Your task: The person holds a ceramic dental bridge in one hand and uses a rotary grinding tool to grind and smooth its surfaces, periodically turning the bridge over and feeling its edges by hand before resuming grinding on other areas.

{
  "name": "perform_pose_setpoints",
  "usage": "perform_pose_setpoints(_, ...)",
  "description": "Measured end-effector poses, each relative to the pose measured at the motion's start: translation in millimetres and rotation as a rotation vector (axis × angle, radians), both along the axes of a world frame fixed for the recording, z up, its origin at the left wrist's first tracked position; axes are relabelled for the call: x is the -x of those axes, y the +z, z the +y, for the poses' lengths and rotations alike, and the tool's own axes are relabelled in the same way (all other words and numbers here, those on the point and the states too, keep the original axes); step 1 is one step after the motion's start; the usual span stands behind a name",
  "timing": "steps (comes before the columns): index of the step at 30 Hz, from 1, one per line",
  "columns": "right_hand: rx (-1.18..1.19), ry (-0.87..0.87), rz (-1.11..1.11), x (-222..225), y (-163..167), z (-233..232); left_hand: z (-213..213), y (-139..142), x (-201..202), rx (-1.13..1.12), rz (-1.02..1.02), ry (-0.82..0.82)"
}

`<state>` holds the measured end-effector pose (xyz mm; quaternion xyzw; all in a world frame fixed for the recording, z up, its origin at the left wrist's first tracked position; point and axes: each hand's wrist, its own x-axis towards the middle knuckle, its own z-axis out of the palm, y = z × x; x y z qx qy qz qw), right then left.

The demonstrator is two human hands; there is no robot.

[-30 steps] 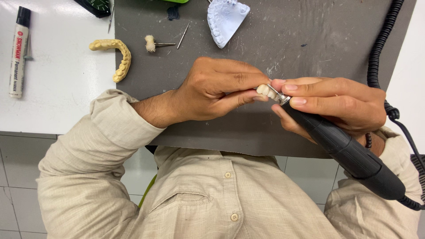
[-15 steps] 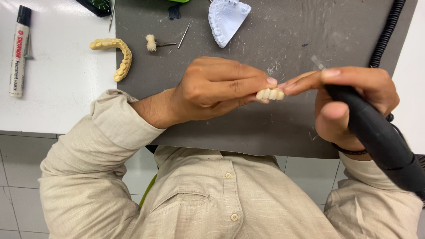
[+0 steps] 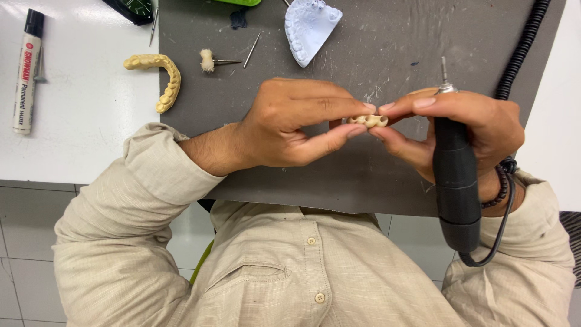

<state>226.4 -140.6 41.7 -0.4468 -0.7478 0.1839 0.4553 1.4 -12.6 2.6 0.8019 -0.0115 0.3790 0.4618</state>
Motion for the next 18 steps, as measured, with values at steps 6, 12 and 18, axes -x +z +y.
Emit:
perform_pose_setpoints(6,0.014,-0.049,-0.084,13.3,11.0,-0.5,-1.4,0.1,4.8,0.162,0.061,-0.042)
perform_pose_setpoints(12,0.095,-0.057,0.029,10.5,6.3,3.9,0.0,-0.8,4.0,0.271,0.104,-0.048)
perform_pose_setpoints(18,0.166,-0.058,0.107,2.4,1.6,1.0,3.8,5.6,7.0,0.264,-0.027,0.042)
